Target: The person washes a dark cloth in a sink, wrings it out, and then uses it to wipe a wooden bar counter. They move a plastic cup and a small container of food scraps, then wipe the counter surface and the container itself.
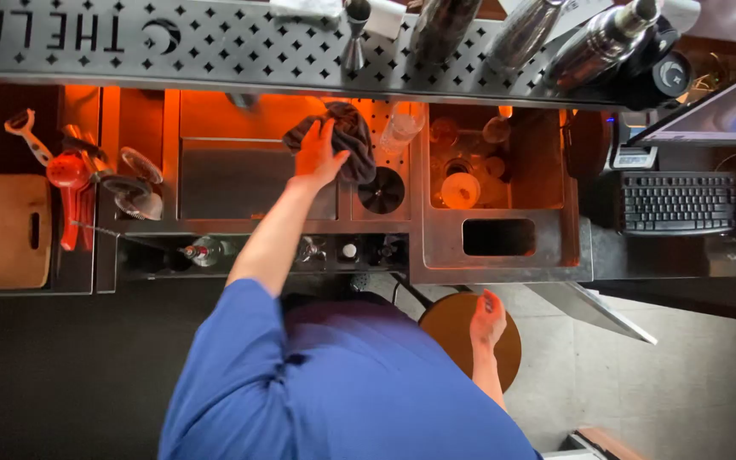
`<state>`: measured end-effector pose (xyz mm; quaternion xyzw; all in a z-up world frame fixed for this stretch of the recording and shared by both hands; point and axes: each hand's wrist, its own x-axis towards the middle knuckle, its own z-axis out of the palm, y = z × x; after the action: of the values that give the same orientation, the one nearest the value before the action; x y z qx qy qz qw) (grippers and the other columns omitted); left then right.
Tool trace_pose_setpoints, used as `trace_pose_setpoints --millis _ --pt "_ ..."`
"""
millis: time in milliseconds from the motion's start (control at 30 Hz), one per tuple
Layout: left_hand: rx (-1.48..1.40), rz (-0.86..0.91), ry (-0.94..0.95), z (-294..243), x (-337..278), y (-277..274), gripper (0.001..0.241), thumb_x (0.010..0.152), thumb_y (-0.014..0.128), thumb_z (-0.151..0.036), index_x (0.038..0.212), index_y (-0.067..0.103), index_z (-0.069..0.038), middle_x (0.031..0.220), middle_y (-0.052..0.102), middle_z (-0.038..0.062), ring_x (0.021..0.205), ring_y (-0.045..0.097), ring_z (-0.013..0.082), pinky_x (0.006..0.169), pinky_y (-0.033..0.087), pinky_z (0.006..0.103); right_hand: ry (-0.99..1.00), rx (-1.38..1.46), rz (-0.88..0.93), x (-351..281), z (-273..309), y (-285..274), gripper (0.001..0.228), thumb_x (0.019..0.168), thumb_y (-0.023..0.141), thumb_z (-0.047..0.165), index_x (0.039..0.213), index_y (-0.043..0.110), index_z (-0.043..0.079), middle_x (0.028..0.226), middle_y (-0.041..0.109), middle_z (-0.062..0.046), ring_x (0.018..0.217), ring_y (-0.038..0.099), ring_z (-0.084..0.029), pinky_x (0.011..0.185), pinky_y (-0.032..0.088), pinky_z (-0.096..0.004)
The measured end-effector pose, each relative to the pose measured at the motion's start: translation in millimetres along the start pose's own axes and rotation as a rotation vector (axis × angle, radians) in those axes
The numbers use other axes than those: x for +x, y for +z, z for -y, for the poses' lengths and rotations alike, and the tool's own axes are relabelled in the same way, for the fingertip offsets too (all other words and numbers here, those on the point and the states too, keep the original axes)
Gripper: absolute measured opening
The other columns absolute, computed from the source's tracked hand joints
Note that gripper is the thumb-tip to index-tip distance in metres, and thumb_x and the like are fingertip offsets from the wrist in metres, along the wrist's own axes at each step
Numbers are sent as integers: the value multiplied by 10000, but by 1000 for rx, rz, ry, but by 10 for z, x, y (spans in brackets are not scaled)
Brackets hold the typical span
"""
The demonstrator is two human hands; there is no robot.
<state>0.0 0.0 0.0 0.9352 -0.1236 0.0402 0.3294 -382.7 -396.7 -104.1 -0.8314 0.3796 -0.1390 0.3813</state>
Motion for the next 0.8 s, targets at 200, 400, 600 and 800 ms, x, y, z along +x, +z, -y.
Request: trace_pose_setpoints --millis 200,400,600,800 --pt "421 138 -224 53 18 809 721 856 738 -318 1484 432 -143 1317 618 179 1225 595 370 963 486 557 -185 22 96 108 232 40 287 957 688 137 1234 694 65 1170 689 -129 1084 662 -268 944 541 -375" --pt "-147 90 -252 605 -544 1246 308 1025 638 -264 1277 576 -100 1038 724 235 984 695 415 841 544 547 -196 -703 153 -733 -387 87 650 834 772 393 1406 555 171 1452 526 -183 1289 513 -407 1015 475 -541" --pt "-1533 324 -910 -589 -650 614 365 952 574 -167 1313 528 -147 1167 690 118 999 711 294 866 584 524 274 -734 201 -1739 -1103 668 898 841 633 629 1606 205 430 1701 180 -22 1515 236 -399 1114 348 -622" --pt "-2086 792 -655 -1137 -638 593 449 1105 428 -278 1453 505 -4 1310 677 198 1124 674 329 982 557 534 244 -751 273 -2091 -79 168 960 854 640 598 1620 112 357 1693 126 -72 1474 205 -516 1122 299 -651"
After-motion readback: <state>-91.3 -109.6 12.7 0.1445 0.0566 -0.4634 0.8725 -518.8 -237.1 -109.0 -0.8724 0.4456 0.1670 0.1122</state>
